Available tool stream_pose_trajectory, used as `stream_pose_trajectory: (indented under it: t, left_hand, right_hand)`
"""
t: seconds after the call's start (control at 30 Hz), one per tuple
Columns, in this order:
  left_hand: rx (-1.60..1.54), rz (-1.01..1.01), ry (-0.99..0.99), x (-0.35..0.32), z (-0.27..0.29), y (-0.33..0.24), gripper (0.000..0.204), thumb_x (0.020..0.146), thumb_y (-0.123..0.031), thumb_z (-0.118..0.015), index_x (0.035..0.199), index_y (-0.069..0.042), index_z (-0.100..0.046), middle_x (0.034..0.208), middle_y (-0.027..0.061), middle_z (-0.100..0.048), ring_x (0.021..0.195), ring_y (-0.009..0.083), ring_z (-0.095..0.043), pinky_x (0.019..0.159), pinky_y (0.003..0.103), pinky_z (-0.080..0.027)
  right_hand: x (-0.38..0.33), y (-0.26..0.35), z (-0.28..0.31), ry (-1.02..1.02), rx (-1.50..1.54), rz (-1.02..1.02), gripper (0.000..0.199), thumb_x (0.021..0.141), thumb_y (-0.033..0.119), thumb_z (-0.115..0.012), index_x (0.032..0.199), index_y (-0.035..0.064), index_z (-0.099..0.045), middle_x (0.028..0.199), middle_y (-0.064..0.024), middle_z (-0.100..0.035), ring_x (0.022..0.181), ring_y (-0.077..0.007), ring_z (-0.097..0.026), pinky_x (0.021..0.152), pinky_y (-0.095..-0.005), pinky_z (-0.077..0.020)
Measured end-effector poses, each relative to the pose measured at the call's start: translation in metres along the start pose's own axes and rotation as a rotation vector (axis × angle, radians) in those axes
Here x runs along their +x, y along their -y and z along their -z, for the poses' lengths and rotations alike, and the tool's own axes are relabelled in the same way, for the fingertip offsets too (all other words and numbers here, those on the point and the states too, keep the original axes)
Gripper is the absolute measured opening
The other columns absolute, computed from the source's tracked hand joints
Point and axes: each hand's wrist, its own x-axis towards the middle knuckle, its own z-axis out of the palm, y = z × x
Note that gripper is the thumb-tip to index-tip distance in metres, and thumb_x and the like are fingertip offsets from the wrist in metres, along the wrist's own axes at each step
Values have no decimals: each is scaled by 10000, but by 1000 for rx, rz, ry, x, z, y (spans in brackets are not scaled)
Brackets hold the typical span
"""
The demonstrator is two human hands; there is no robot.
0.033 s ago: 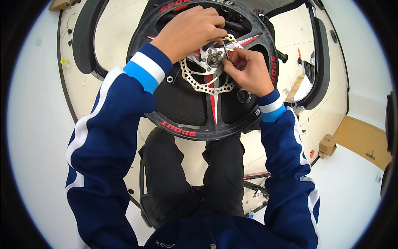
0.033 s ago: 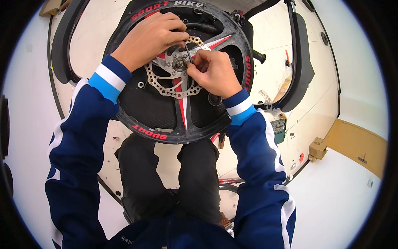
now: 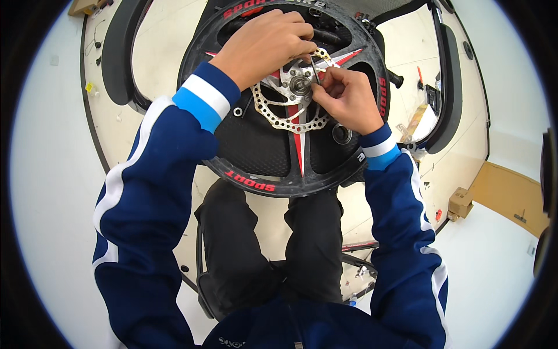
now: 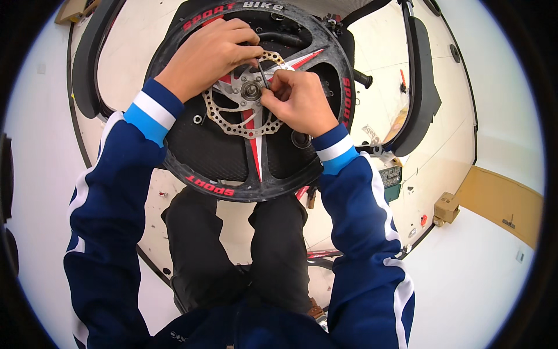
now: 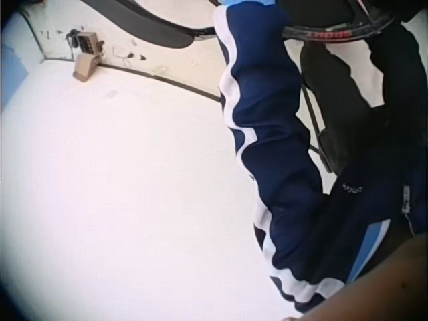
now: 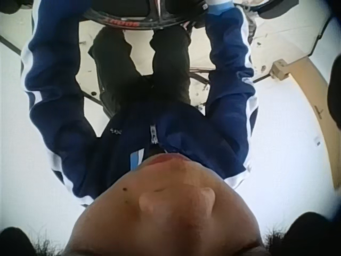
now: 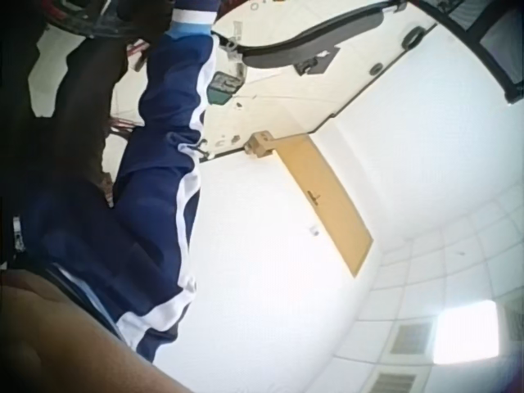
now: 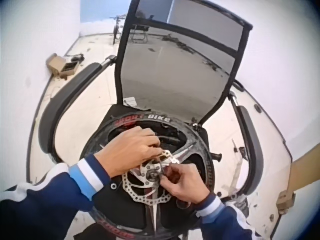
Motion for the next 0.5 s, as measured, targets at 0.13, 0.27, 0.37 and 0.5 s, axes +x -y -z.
stream_pose_trajectory:
  t: [0.13, 0.27, 0.37, 0.5]
  left_hand:
    - [-42, 60, 141, -20, 17, -7, 224, 775, -152, -747, 986, -82, -724, 906, 30, -651, 885, 217, -608, 763, 332, -506]
    - [-99, 217, -35, -47, 21, -30, 206, 758, -111, -751, 956, -58, -723, 851, 38, -641, 817, 218, -603, 696, 330, -512]
    - [-114, 238, -10, -46, 23, -38, 204, 755, -76, -738, 956, -45, -719, 877, 42, -640, 842, 224, -604, 718, 336, -515]
    - [-93, 240, 27, -43, 26, -40, 231, 741, -35, -720, 973, -45, -717, 901, 48, -636, 878, 228, -604, 767, 344, -520]
  right_hand:
    - [-1, -1, 4, -1, -9, 5, 214, 779, 103, -736, 717, -40, -589, 572, -54, -589, 518, -88, -576, 521, -240, -475]
    - [4, 3, 6, 23, 23, -28, 214, 787, 94, -737, 731, -36, -576, 582, -47, -601, 514, -78, -575, 509, -228, -462]
    - [-1, 3, 6, 80, 116, -181, 211, 805, 92, -735, 741, -29, -573, 584, -30, -603, 508, -62, -572, 504, -211, -455]
    - [-2, -4, 3, 16, 70, -75, 210, 807, 99, -738, 750, -27, -580, 592, -34, -610, 522, -58, -591, 501, -218, -463]
